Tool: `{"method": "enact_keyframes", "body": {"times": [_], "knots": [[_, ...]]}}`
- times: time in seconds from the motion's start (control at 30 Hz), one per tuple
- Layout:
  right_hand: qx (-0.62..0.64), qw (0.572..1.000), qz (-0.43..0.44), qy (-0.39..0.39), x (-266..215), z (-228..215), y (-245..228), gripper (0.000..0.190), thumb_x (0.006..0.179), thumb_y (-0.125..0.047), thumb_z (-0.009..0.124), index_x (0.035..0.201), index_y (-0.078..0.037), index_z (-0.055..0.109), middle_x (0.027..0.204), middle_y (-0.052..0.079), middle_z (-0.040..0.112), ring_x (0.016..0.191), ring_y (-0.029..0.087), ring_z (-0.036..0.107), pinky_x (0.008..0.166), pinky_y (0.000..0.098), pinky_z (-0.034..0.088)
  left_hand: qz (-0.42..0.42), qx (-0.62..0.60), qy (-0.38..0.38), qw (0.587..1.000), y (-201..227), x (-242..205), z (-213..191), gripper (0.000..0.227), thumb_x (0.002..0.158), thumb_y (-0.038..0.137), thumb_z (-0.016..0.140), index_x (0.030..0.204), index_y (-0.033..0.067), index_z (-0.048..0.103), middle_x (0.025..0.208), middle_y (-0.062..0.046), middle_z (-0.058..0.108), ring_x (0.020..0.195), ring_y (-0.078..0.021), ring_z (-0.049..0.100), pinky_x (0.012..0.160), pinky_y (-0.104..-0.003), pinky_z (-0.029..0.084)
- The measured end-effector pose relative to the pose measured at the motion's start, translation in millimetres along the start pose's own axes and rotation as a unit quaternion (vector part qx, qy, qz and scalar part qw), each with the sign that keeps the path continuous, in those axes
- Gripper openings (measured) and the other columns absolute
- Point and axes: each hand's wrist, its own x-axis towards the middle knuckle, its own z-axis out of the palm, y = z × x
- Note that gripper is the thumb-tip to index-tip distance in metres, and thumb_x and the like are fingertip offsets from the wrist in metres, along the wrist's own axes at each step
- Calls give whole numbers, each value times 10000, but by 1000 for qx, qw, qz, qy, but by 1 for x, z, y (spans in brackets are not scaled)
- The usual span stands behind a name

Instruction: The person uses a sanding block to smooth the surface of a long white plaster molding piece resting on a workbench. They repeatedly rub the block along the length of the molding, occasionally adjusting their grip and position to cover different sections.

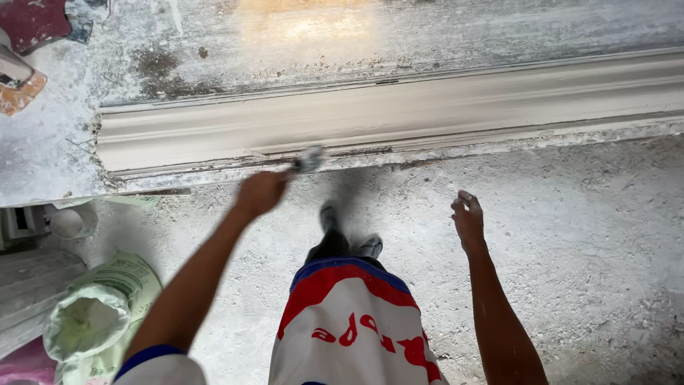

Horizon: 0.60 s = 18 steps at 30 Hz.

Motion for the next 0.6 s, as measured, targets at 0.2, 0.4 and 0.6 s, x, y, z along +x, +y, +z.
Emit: {"method": "enact_keyframes", "body": {"times": [0.2, 0.4, 0.6], "knots": [[17, 999, -20, -25, 10, 38, -37, 534, 952, -209, 619, 1446, -40, 507, 1345, 88, 592, 1043, 167, 627, 847, 335, 546, 31, -51, -42, 997, 210, 114, 71, 312, 995, 142, 502, 1218, 211, 709, 892, -160, 734, 761, -334, 740, 605, -508, 589], [14, 1000, 8, 24, -4, 18, -51, 504, 971, -208, 588, 1441, -46, 506, 1339, 86, 599, 1101, 166, 641, 877, 348, 538, 86, -15, -14, 996, 165, 67, 24, 400, 980, 149, 494, 1352, 212, 624, 829, -157, 677, 653, -331, 719, 465, -489, 556], [-40, 996, -28, 68, -25, 21, -42, 457, 1012, -204, 564, 1430, -19, 551, 1411, 136, 615, 1272, 214, 584, 1040, 334, 477, 86, -38, -28, 995, 199, 95, 66, 387, 1036, 182, 455, 1399, 181, 589, 913, -231, 693, 678, -371, 721, 489, -496, 570]]}}
